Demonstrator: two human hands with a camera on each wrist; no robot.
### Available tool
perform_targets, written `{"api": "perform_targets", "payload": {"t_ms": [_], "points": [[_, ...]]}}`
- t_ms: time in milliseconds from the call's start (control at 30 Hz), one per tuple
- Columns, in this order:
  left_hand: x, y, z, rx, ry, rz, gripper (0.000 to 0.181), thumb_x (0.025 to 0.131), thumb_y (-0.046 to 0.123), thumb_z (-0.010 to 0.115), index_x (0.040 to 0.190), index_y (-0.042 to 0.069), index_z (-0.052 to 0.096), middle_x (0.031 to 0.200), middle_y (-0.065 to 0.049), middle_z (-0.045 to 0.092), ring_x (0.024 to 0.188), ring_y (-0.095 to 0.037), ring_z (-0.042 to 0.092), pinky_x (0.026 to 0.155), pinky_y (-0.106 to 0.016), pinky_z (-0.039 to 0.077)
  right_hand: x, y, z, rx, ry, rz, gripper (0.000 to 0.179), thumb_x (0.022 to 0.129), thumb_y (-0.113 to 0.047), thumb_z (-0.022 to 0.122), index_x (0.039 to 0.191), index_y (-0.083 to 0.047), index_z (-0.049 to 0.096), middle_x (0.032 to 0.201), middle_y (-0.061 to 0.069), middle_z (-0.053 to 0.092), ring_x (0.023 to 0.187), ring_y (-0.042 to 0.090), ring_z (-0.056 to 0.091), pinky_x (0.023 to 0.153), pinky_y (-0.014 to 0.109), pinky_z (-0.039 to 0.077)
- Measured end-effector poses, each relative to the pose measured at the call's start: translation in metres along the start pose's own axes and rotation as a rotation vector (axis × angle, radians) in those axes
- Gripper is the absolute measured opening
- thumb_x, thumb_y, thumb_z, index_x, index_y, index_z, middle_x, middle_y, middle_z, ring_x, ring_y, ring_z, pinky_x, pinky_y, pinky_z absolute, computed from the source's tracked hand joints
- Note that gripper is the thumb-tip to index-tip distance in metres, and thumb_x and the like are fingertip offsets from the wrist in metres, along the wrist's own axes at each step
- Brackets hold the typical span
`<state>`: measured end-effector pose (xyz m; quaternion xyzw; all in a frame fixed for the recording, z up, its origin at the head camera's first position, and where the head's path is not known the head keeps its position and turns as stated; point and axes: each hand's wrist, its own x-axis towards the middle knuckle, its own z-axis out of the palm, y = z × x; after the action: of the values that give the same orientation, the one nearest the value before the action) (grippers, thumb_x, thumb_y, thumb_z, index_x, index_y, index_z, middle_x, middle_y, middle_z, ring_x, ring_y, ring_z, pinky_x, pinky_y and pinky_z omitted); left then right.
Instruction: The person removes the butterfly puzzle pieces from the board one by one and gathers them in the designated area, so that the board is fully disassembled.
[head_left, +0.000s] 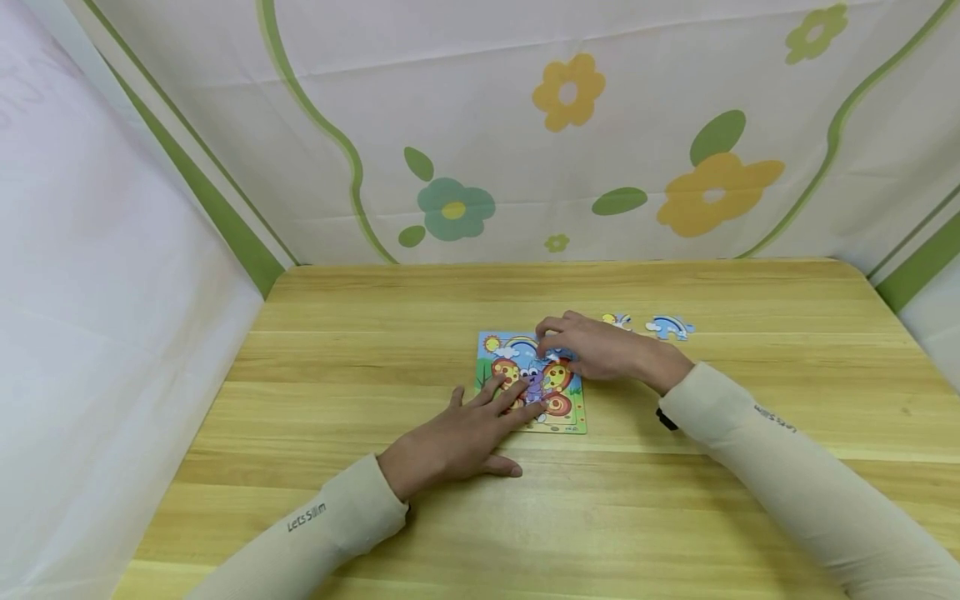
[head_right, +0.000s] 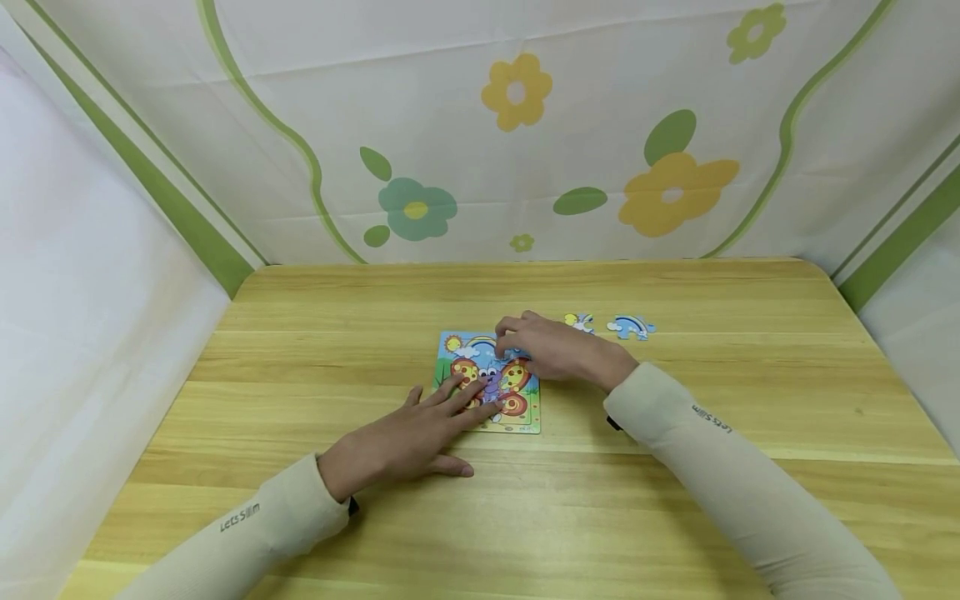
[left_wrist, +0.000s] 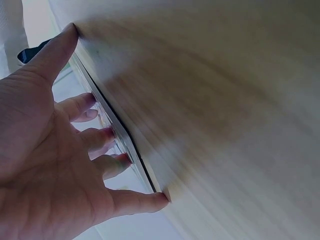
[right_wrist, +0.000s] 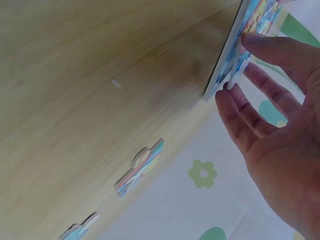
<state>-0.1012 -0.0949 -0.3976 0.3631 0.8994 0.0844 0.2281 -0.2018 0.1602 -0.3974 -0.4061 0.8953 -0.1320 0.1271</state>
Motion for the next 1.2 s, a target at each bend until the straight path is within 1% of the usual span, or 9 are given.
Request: {"api": "perform_targets", "payload": {"t_ms": [233, 867, 1200], "points": [[0.0002, -0.0005, 0.0007, -0.002, 0.002, -0.003, 0.082, 0.1, 0.057, 0.06, 0.169, 0.037, 0.018, 0.179, -0.003, 0.004, 0.165, -0.036, 0.003, 0.117, -0.078, 0.025, 0.0007, 0.0003, -0.0001, -0.004, 0.005, -0.005, 0.028, 0.096, -0.001, 0.073, 0.12, -0.015, 0.076, 0.142, 0.009, 0.06, 0.125, 0.031, 0.056, 0.105, 0.05, 0.052], [0.0006, -0.0009, 0.0002, -0.019, -0.007, -0.01, 0.082, 0.101, 0.057, 0.06, 0.169, 0.037, 0.018, 0.179, -0.002, 0.002, 0.165, -0.036, 0.001, 0.118, -0.079, 0.022, 0.0007, -0.0023, -0.0008, 0.01, 0.002, 0.013, 0.029, 0.096, 0.001, 0.072, 0.12, -0.014, 0.073, 0.141, 0.012, 0.059, 0.127, 0.033, 0.056, 0.105, 0.051, 0.052], [0.0012, -0.0003, 0.0008, -0.013, -0.006, -0.012, 0.082, 0.101, 0.057, 0.06, 0.169, 0.037, 0.019, 0.179, -0.001, 0.003, 0.165, -0.035, 0.003, 0.117, -0.079, 0.024, 0.0005, -0.0014, 0.0004, 0.022, 0.0, 0.025, 0.032, 0.093, 0.002, 0.074, 0.122, -0.013, 0.072, 0.141, 0.013, 0.058, 0.128, 0.035, 0.056, 0.106, 0.052, 0.051]]}}
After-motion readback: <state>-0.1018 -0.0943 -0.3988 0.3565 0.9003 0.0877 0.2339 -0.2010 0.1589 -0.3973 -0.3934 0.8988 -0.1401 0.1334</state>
